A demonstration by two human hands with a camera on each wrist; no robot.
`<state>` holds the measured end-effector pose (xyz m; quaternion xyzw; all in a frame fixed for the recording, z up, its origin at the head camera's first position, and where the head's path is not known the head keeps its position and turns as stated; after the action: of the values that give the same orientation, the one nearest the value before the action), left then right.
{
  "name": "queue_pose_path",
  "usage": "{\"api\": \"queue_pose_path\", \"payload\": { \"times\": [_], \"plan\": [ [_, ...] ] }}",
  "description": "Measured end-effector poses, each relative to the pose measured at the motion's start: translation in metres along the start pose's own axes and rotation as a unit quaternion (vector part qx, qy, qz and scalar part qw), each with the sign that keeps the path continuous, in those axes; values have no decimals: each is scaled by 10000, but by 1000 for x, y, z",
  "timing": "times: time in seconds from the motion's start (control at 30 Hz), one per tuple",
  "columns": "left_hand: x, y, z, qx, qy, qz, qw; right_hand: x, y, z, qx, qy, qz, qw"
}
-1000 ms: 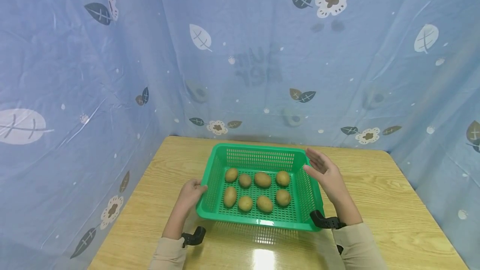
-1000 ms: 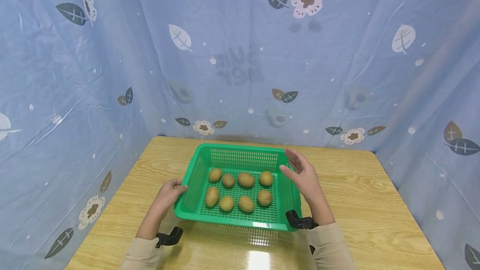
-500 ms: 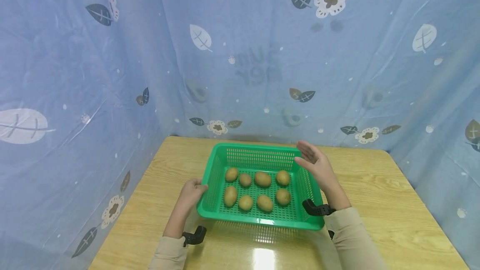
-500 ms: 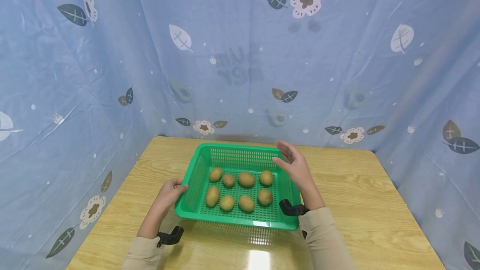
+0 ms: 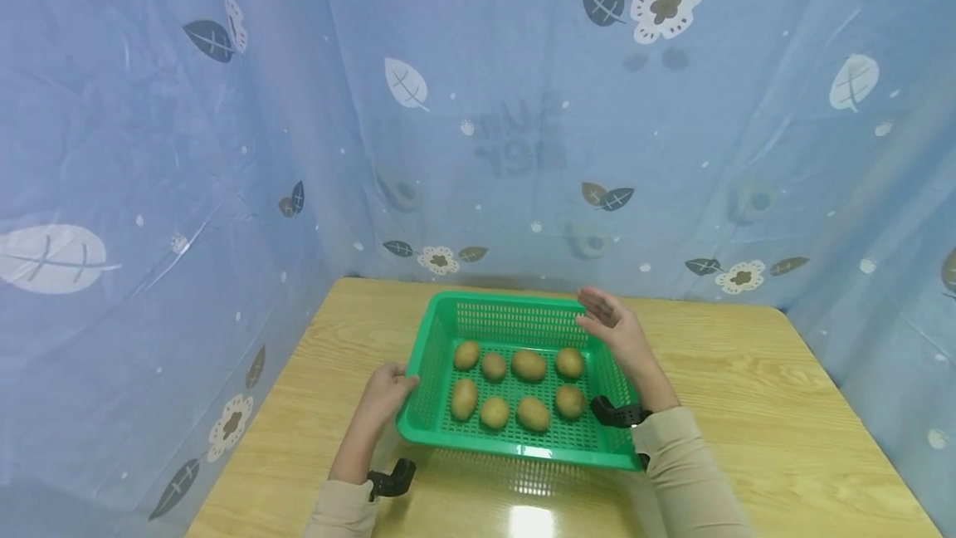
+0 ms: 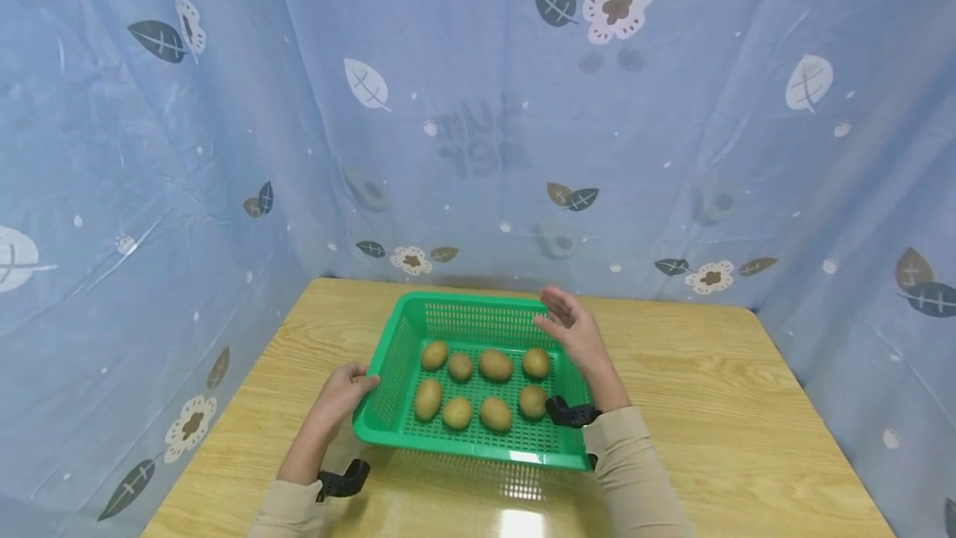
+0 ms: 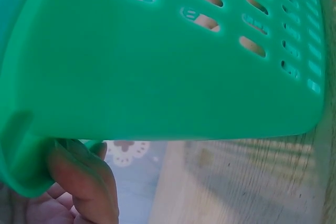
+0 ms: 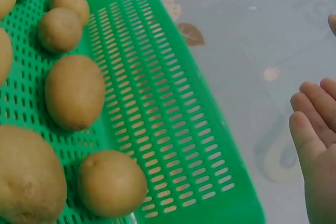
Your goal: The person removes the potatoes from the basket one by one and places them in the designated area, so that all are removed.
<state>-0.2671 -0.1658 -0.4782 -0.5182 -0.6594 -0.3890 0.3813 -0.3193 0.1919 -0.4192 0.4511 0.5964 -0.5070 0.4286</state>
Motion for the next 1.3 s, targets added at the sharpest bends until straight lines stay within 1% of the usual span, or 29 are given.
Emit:
{"api": "queue_pose_path", "payload": {
  "times": [0.23,0.47,0.53,0.73,0.87,1.03,1.3],
  "plan": [
    [0,0,1,-3,-13,10,10000,10,-5,7,-264,-59,44,9996],
    [2,0,0,-8,33,-53,10000,25,-8,12,-857,43,316,9958],
    [2,-1,-1,-17,72,-44,10000,27,-8,12,-974,77,376,9945],
    [1,-2,0,-70,108,-43,9999,33,-8,12,-1108,198,547,9921],
    [0,-1,0,-111,126,-82,9998,38,-8,12,-1135,422,655,9905],
    [2,-1,0,-130,139,-78,9998,40,-9,12,-1195,804,574,9879],
    [2,0,-1,-167,23,-25,9999,45,-7,16,-1369,1500,638,9771]
  ]
}}
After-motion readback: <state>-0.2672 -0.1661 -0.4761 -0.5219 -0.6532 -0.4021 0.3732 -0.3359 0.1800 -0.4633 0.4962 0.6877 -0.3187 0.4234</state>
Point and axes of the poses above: each hand's wrist, its own y-axis away from the middle knuckle, its own z-axis out of the palm, x = y × z, the point moved 6 cm from there along -y, towards the middle knuckle, and after that the axes turned 7 degrees about x, right-handed, at the moved point
